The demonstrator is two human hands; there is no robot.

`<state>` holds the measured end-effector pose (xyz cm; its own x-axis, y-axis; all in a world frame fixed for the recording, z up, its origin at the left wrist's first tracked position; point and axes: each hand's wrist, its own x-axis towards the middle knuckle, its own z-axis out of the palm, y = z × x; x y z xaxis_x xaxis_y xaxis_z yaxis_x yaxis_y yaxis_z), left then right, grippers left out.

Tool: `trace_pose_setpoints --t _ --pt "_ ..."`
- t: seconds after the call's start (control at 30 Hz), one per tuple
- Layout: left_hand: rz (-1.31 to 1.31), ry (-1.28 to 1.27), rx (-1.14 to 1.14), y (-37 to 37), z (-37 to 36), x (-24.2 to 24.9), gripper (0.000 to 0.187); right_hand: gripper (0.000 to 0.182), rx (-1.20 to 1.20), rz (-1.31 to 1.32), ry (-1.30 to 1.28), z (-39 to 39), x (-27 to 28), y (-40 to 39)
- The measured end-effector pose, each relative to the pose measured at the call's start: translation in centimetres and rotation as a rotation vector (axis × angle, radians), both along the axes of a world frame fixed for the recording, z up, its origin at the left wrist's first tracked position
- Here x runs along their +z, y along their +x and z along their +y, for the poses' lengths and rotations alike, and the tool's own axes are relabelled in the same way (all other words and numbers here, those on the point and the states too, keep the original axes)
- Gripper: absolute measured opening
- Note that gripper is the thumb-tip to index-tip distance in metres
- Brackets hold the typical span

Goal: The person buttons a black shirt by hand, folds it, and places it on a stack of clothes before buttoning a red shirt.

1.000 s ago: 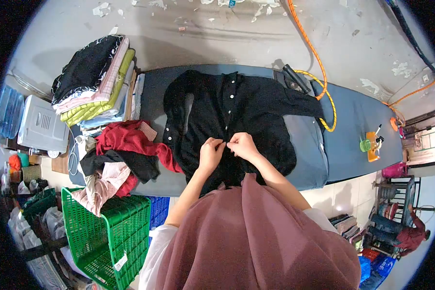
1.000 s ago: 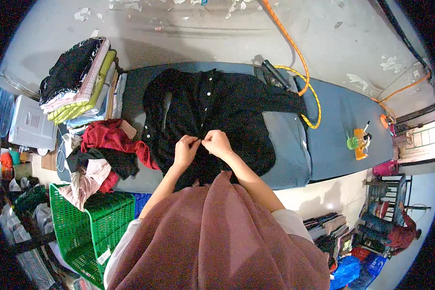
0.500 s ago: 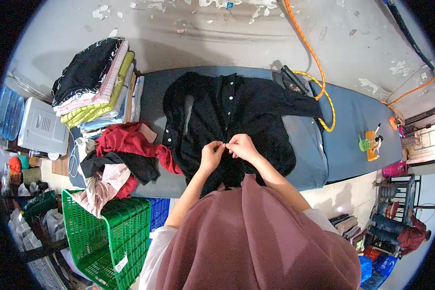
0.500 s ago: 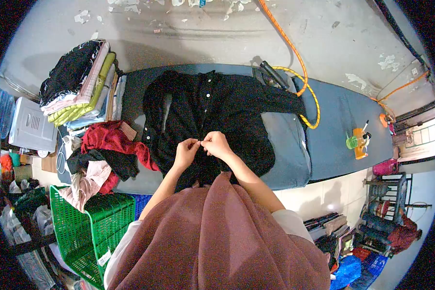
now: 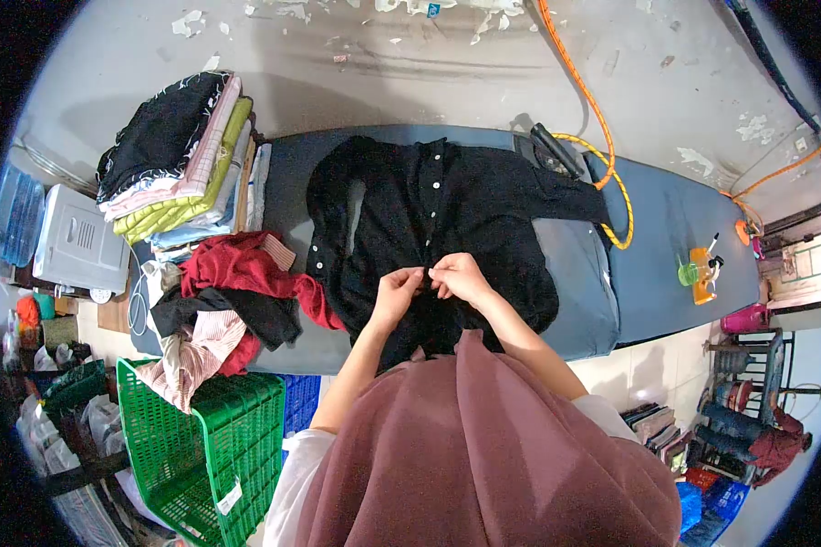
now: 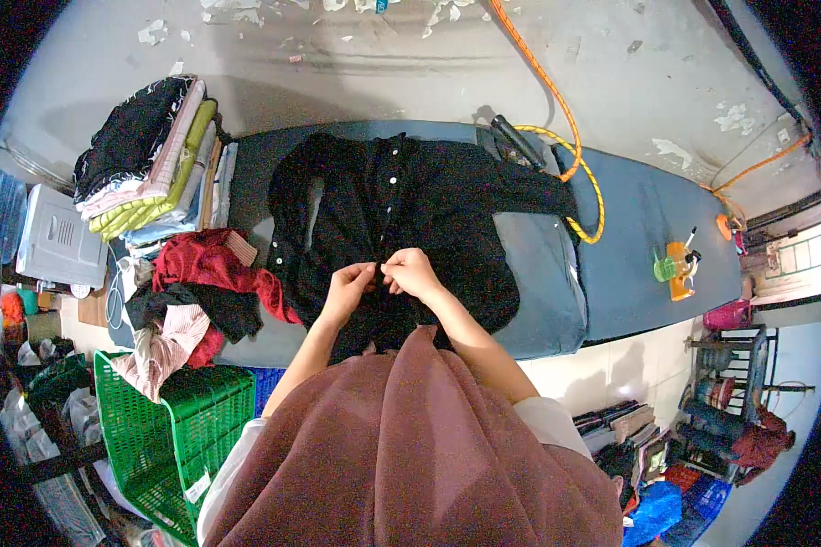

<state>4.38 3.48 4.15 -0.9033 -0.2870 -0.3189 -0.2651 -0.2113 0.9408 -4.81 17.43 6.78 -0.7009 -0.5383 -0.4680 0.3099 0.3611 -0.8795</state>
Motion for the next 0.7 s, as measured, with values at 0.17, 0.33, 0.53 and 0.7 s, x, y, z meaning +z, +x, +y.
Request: trace_pose_setpoints --t 0.17,0.33,0.53,0.7 --pt "0.051 -0.263 0.020 -0.5 -0.2 -0.3 0.015 0.016 -0.027 -0.021 -0.047 -0.5 -0.5 0.5" --pt "0.102 -0.646 0.095 -0.5 1.1 1.8 0.011 0.020 -0.046 0.059 -0.002 -0.7 -0.4 0.6" --pt "0.287 -0.968 0.077 -0.7 1.8 1.5 0.007 0.023 -0.099 0.125 -0.028 -0.6 -1.5 0.7" --pt "0.293 -0.976 0.072 -0.6 2.1 1.6 0.008 0.024 -0.137 0.167 -0.034 -0.6 -2.0 0.8"
